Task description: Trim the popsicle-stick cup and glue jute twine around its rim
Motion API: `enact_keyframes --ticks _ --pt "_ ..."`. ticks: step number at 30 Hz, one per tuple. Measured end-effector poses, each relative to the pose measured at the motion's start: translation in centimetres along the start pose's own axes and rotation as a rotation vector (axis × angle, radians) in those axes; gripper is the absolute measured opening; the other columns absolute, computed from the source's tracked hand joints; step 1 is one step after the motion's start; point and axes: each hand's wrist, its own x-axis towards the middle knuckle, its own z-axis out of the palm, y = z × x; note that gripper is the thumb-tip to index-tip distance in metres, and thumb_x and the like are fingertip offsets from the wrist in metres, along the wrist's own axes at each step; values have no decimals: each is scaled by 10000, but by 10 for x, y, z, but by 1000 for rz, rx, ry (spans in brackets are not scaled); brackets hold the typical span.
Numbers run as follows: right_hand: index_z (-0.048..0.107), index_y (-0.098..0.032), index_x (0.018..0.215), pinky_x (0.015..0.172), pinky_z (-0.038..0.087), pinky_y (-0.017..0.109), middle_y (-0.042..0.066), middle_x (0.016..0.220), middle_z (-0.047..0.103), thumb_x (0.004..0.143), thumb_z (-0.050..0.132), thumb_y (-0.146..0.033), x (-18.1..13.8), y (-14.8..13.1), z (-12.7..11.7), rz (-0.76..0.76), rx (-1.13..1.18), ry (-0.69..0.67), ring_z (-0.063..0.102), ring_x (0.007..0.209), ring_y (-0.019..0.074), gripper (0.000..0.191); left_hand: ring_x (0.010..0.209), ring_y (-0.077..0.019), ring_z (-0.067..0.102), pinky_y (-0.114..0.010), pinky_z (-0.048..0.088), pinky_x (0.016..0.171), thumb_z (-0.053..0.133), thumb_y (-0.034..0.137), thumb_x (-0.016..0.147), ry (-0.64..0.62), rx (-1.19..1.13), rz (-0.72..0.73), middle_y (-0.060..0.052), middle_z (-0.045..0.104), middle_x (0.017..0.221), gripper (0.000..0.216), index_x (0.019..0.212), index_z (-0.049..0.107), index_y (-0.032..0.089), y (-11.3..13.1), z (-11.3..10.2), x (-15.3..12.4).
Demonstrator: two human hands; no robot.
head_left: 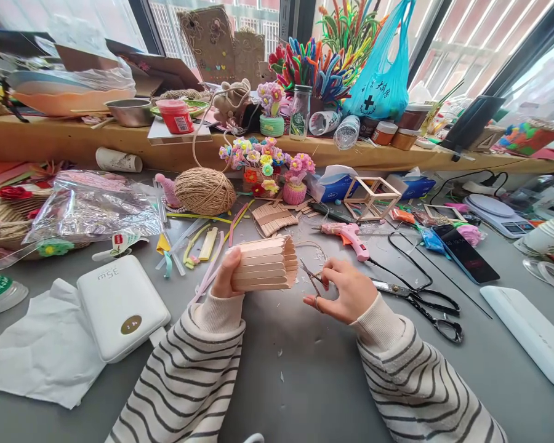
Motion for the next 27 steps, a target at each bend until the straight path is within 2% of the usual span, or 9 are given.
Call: enact_keyframes --ticks 3,9,16,23,27 --pt "489 -188 544 578 347 250 23 717 543 635 591 -580 2 8 -9 -13 -44 -64 499 729 158 415 542 -155 596 -233 464 510 677 482 544 1 38 -23 -11 663 635 404 764 638 145 2 0 0" --pt "437 -176 464 516 306 231 -13 578 494 653 579 -569 9 20 -17 -114 13 -236 426 535 88 458 556 -170 607 -232 439 498 655 478 570 -81 129 -8 -25 670 636 407 783 660 132 4 4 -3" --pt "430 -172 435 455 240 222 -25 510 477 630 610 -553 15 21 -19 -178 50 -250 380 484 73 464 642 -217 633 -253 450 519 652 499 564 -65 145 -9 -47 679 657 430 773 662 124 2 0 -1" --pt "426 -169 420 452 238 220 -28 507 459 669 601 -507 22 24 -23 -268 51 -308 360 470 64 455 680 -209 629 -246 458 543 666 490 547 -11 107 -10 -29 680 689 427 797 663 144 -1 -1 1" --pt "431 -171 421 465 250 218 -26 508 451 706 584 -466 23 27 -22 -330 60 -290 374 487 70 438 615 -181 618 -238 461 525 678 499 535 -27 75 -67 -15 667 661 444 795 655 140 0 -2 2"
